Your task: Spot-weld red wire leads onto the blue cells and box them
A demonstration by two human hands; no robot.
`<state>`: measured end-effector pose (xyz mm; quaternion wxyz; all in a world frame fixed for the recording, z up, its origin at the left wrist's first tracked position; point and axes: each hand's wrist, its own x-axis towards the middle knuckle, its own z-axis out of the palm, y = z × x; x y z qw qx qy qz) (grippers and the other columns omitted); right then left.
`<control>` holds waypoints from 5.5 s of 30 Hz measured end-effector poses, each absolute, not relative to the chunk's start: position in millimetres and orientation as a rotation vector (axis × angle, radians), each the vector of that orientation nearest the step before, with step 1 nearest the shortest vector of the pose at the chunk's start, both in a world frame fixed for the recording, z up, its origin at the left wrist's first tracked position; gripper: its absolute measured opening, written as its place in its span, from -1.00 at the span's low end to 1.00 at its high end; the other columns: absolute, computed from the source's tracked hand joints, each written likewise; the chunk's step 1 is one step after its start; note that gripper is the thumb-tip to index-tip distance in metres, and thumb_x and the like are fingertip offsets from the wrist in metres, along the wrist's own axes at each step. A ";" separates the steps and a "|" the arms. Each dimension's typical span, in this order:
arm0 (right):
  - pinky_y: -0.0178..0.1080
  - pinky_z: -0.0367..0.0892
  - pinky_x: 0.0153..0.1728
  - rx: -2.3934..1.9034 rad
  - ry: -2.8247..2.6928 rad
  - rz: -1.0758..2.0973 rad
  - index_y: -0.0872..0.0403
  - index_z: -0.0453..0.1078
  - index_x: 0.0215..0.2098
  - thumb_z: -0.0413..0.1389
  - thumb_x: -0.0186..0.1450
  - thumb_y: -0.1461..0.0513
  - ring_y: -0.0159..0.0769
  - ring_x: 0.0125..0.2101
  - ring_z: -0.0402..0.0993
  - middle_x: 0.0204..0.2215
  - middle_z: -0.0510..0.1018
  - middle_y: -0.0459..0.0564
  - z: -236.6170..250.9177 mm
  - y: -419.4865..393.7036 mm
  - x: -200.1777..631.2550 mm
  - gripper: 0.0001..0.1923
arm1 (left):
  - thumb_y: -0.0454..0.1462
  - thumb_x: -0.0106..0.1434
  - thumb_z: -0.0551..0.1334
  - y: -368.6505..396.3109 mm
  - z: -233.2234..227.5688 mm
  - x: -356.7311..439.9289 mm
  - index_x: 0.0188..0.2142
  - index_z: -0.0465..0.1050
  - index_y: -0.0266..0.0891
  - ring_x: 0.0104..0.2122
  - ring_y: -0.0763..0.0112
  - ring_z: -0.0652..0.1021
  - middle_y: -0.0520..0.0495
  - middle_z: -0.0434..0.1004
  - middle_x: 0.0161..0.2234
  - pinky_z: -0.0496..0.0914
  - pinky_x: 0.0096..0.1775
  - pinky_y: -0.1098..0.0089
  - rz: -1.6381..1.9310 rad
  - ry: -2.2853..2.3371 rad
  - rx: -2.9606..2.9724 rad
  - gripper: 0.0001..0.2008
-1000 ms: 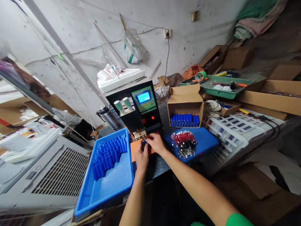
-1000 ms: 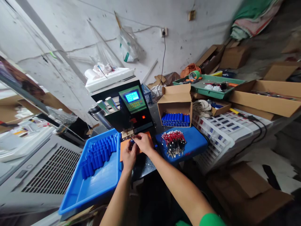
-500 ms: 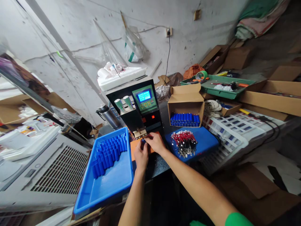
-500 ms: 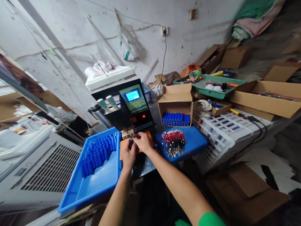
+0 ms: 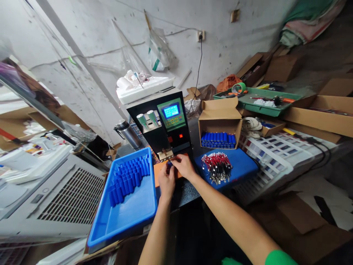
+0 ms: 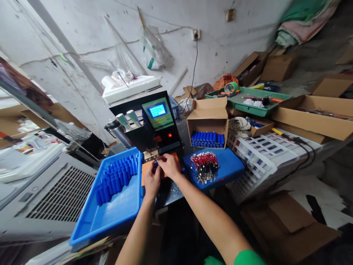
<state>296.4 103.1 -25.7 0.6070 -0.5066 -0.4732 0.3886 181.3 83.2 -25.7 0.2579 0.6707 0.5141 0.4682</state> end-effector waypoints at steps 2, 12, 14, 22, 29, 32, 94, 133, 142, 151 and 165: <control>-0.27 0.39 -0.27 -1.162 -1.093 0.901 0.08 0.50 -0.35 0.21 0.21 0.22 -0.20 -0.32 0.54 -0.39 0.60 -0.03 -25.8 103.1 296.3 -0.92 | -0.09 0.31 0.17 84.0 -27.6 180.8 -0.14 0.49 -0.26 -0.42 0.40 0.46 -0.04 0.50 -0.39 0.33 -0.32 0.41 1.260 1.397 1.817 -0.69; -0.28 0.39 -0.32 -1.176 -1.097 0.865 0.06 0.49 -0.37 0.20 0.21 0.18 -0.20 -0.35 0.52 -0.42 0.59 -0.03 -32.3 103.7 296.7 -0.90 | -0.09 0.31 0.16 85.0 -31.5 180.8 -0.11 0.48 -0.25 -0.38 0.37 0.48 -0.07 0.52 -0.35 0.33 -0.30 0.39 1.237 1.435 1.823 -0.68; -0.27 0.40 -0.32 -1.177 -1.106 0.854 0.05 0.50 -0.36 0.20 0.22 0.18 -0.19 -0.34 0.52 -0.40 0.59 -0.02 -35.2 104.6 296.7 -0.89 | -0.08 0.31 0.16 85.5 -32.7 180.7 -0.12 0.48 -0.24 -0.39 0.38 0.47 -0.07 0.52 -0.35 0.33 -0.32 0.39 1.236 1.424 1.817 -0.68; -0.26 0.41 -0.27 -1.100 -1.153 0.875 0.07 0.50 -0.31 0.20 0.24 0.16 -0.19 -0.29 0.53 -0.33 0.60 0.01 -35.9 103.1 304.3 -0.86 | -0.05 0.30 0.17 88.7 -36.4 180.7 -0.02 0.49 -0.24 -0.38 0.36 0.50 -0.09 0.55 -0.33 0.36 -0.31 0.38 1.218 1.444 1.794 -0.61; -0.34 0.27 -0.42 -1.068 -1.236 0.876 0.11 0.44 -0.44 0.17 0.20 0.12 -0.27 -0.41 0.43 -0.47 0.52 -0.06 -36.4 97.3 319.5 -0.79 | -0.05 0.29 0.17 89.4 -33.2 180.1 -0.07 0.51 -0.25 -0.31 0.32 0.53 -0.11 0.57 -0.28 0.38 -0.23 0.35 1.237 1.427 1.830 -0.63; -0.35 0.21 -0.46 -1.066 -1.265 0.886 0.11 0.37 -0.51 0.16 0.19 0.14 -0.31 -0.47 0.37 -0.52 0.49 -0.08 -39.5 99.0 319.1 -0.79 | -0.06 0.29 0.17 90.4 -33.1 179.7 -0.09 0.50 -0.26 -0.30 0.32 0.53 -0.10 0.57 -0.28 0.38 -0.23 0.36 1.216 1.420 1.829 -0.64; -0.37 0.03 -0.59 -0.878 -1.070 1.248 0.13 0.39 -0.56 0.22 0.02 0.08 -0.44 -0.63 0.15 -0.65 0.35 -0.12 -27.7 85.9 336.6 -0.74 | -0.21 0.24 0.24 71.8 -34.4 176.5 0.06 0.43 -0.22 -0.22 0.27 0.52 -0.15 0.53 -0.18 0.41 -0.14 0.24 1.090 1.312 2.299 -0.61; -0.34 0.15 -0.56 -0.990 -0.990 1.028 0.08 0.37 -0.49 0.15 0.11 0.03 -0.36 -0.59 0.26 -0.65 0.34 -0.12 -25.0 100.6 306.2 -0.72 | -0.10 0.32 0.13 92.2 -33.7 176.9 -0.05 0.46 -0.23 -0.37 0.32 0.49 -0.07 0.51 -0.37 0.28 -0.31 0.36 1.080 1.559 1.964 -0.67; -0.34 0.26 -0.41 -1.157 -1.138 0.897 0.06 0.44 -0.40 0.15 0.22 0.08 -0.26 -0.40 0.43 -0.46 0.52 -0.05 -32.0 104.9 299.9 -0.79 | -0.13 0.33 0.12 90.2 -31.7 177.4 -0.01 0.46 -0.20 -0.39 0.33 0.49 -0.07 0.54 -0.32 0.23 -0.36 0.39 1.077 1.593 1.964 -0.68; -0.32 0.25 -0.39 -1.164 -1.185 0.861 0.07 0.49 -0.40 0.16 0.24 0.13 -0.25 -0.39 0.45 -0.44 0.57 -0.06 -28.8 104.3 301.5 -0.82 | -0.12 0.33 0.12 93.9 -36.4 175.1 0.01 0.45 -0.22 -0.37 0.31 0.51 -0.09 0.54 -0.32 0.27 -0.34 0.38 1.095 1.584 1.981 -0.65; -0.31 0.26 -0.41 -1.053 -1.259 0.901 0.11 0.53 -0.43 0.18 0.20 0.12 -0.19 -0.37 0.46 -0.45 0.57 0.00 -25.1 107.3 310.6 -0.78 | -0.11 0.34 0.11 93.9 -37.2 174.2 -0.01 0.46 -0.22 -0.31 0.28 0.52 -0.11 0.54 -0.27 0.31 -0.26 0.34 1.094 1.552 1.989 -0.66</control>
